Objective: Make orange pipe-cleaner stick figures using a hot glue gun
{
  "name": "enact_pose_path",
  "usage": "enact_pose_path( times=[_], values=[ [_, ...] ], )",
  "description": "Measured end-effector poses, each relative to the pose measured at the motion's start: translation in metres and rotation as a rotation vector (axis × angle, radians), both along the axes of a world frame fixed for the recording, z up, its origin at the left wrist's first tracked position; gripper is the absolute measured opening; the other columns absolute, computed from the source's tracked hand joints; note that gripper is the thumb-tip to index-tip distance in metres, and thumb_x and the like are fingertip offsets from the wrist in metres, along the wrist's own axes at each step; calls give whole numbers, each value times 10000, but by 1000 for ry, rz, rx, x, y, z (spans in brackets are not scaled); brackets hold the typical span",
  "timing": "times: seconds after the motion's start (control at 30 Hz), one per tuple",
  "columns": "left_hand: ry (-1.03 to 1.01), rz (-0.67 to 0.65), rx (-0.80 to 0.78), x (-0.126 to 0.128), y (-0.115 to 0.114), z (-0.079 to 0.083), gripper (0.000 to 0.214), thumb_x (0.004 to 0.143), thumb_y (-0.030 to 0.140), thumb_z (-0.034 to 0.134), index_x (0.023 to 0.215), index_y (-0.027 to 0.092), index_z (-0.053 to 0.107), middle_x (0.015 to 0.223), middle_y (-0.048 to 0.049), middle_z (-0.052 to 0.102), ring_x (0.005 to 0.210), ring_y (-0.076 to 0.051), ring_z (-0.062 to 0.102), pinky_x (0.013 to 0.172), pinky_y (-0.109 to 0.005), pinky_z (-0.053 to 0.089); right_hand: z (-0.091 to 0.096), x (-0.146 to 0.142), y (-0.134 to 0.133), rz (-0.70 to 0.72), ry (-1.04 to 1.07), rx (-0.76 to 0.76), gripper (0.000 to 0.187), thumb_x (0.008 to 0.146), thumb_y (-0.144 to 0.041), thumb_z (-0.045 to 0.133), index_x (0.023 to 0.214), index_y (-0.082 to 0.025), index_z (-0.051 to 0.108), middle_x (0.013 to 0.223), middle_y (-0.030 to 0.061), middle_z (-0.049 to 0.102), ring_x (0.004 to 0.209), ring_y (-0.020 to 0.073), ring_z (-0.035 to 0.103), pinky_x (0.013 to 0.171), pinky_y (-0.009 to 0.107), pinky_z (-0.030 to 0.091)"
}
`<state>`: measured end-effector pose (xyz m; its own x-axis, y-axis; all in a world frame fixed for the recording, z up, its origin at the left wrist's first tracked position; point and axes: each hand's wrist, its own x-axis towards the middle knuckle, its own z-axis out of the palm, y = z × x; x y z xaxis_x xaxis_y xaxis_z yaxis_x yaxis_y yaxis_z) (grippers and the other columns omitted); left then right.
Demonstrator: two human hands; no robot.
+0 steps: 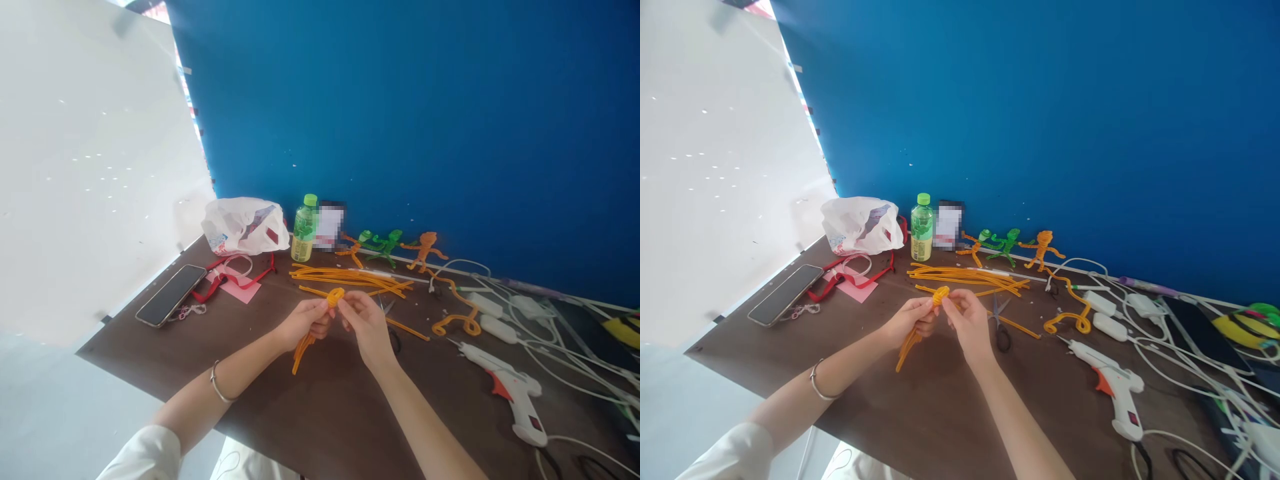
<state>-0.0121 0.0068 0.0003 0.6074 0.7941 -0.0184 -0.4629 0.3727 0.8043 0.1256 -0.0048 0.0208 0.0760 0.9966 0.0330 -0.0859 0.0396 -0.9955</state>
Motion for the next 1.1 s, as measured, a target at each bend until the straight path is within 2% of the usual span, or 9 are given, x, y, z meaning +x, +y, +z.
enact_pose_path(
  times=[0.13,0.23,0.33,0.43,0.6,0.73,0.9,1.1],
  values=[
    [-64,-81,-8,-3,1,0,299,777,427,556,711,150,464,501,96,164,406,-26,123,409,-188,103,3,0,-1,87,79,-69,298,656,-380,699,842,-173,594,602,-18,556,449,76,401,414,221,316],
    [-69,-125,-30,-4,1,0,301,777,435,554,730,147,478,501,96,173,405,-28,127,406,-186,111,5,1,-1,66,54,-52,286,632,-387,712,784,-170,604,573,-17,551,445,80,401,415,227,321],
    [13,-70,-22,-2,1,1,365,778,497,522,775,132,516,507,82,264,395,-30,226,409,-186,183,4,2,-2,-4,-64,-12,279,645,-397,697,775,-164,616,591,-2,570,442,87,414,421,237,344],
    [107,18,-31,0,1,1,422,768,564,489,784,142,500,522,64,350,398,-40,308,414,-190,240,0,2,-2,-35,-208,36,253,666,-390,675,763,-160,633,646,26,608,490,116,488,465,257,406],
    [62,-60,-99,-2,2,4,378,779,532,502,718,167,425,478,104,182,368,-25,128,372,-168,101,-2,3,-5,-3,-304,169,181,698,-358,645,726,-180,653,748,52,656,697,193,598,652,311,480],
    [15,-89,-132,-4,3,4,387,792,537,478,697,169,410,474,107,131,375,-31,76,357,-165,81,1,7,-6,55,-343,226,160,740,-346,604,729,-197,658,752,45,643,691,185,580,623,299,462],
    [-42,-117,-265,-5,4,1,428,779,582,458,694,167,405,464,109,101,382,-36,49,341,-146,97,7,7,-10,33,-364,161,181,728,-367,624,699,-190,648,733,44,631,656,173,557,586,285,436],
    [-183,-208,-385,-7,4,-1,433,785,572,457,673,157,406,453,107,98,382,-37,35,328,-131,108,9,6,-6,79,-302,89,218,704,-406,641,690,-189,635,704,33,627,627,166,547,561,277,424]
  ],
)
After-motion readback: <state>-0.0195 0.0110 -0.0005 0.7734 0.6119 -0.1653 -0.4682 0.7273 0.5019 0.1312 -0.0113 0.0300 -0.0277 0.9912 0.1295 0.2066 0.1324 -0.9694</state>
